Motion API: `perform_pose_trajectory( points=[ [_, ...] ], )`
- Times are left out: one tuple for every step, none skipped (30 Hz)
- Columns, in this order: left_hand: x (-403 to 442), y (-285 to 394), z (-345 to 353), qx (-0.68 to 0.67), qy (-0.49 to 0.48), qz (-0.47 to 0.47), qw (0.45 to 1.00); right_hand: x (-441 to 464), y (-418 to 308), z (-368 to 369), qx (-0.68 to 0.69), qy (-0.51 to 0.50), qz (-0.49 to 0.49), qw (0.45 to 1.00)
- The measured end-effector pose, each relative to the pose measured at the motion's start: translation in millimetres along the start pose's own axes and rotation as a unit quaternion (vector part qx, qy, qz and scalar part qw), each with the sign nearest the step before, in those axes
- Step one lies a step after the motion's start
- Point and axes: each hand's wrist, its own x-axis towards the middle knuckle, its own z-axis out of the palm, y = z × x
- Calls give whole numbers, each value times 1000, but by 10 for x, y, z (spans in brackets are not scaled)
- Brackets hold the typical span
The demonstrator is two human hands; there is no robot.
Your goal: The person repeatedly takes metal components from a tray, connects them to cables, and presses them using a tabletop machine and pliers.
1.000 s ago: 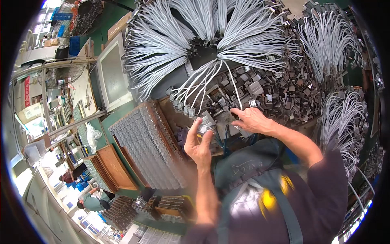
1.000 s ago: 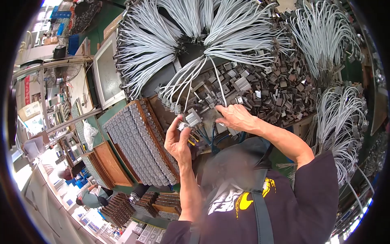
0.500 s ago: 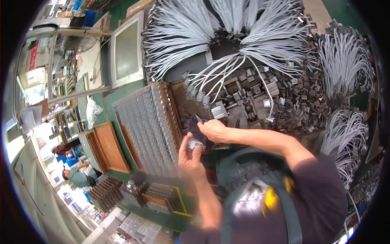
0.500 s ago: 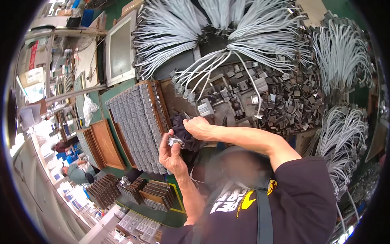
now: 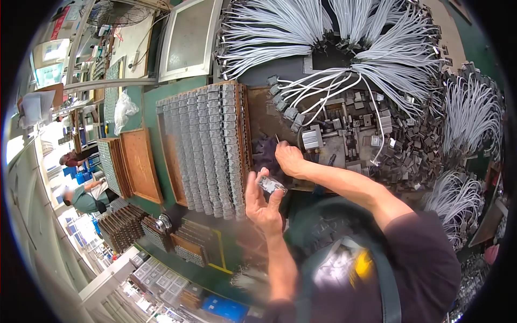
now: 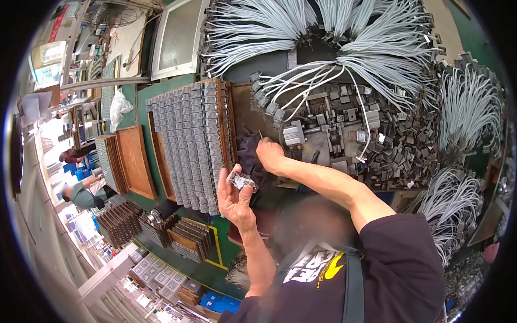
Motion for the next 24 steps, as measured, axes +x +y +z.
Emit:
perform_pose_trajectory(
  points=[
    [8, -24, -33, -1, 1, 1, 1000, -8, 9, -180, -1, 1, -1, 1000],
    [21, -58, -78, 24, -19, 0, 1000, -40, 35, -359, 25, -35, -8, 999],
    [30, -76, -95, 48, -40, 0, 998, -105, 58, -604, 51, -71, -15, 996],
    [33, -61, -85, 49, -40, -1, 998, -199, 98, -773, 52, -71, -15, 996],
    [46, -35, -61, 7, -31, -14, 999, -320, 182, -929, 107, -37, -48, 992],
    [58, -15, -35, -35, -23, -26, 999, -448, 285, -1105, 161, -2, -80, 984],
    [62, 5, -29, -35, -25, -27, 999, -610, 378, -1317, 204, 21, -105, 973],
    [73, 20, -18, -46, -24, -26, 998, -778, 488, -1538, 245, 45, -130, 960],
    [78, 29, -9, -58, -23, -26, 998, -938, 601, -1745, 260, 52, -145, 953],
    [82, 22, -26, -58, -26, -27, 998, -1086, 702, -1918, 276, 61, -159, 946],
    [91, -2, -51, -64, -47, -37, 996, -1216, 806, -2051, 276, 63, -156, 946],
    [96, -14, -52, -70, -68, -47, 994, -1337, 905, -2162, 296, 63, -180, 936],
    [100, -4, -20, -78, -70, -57, 993, -1437, 978, -2247, 315, 62, -205, 925],
    [105, -21, -12, -78, -75, -58, 992, -1524, 1023, -2308, 316, 65, -201, 925],
    [118, -57, -10, -112, -84, -61, 988, -1605, 1060, -2355, 336, 57, -206, 917],
    [124, -77, -5, -145, -93, -65, 983, -1672, 1085, -2383, 356, 48, -212, 909],
    [124, -86, 5, -144, -98, -67, 982, -1720, 1101, -2393, 359, 46, -208, 909],
    [129, -84, 19, -164, -111, -77, 977, -1753, 1119, -2392, 361, 49, -205, 908],
    [132, -80, 28, -184, -122, -88, 971, -1781, 1133, -2388, 363, 30, -208, 908],
    [138, -78, 38, -204, -134, -98, 965, -1802, 1145, -2386, 365, 11, -210, 907],
    [141, -76, 46, -202, -137, -99, 965, -1818, 1150, -2385, 366, 2, -204, 908],
    [142, -75, 51, -212, -146, -106, 961, -1825, 1160, -2380, 368, 4, -202, 908],
    [141, -75, 53, -221, -154, -112, 957, -1819, 1175, -2375, 370, 6, -205, 906],
    [138, -85, 49, -219, -156, -112, 957, -1809, 1189, -2370, 373, 8, -208, 904]
  ],
)
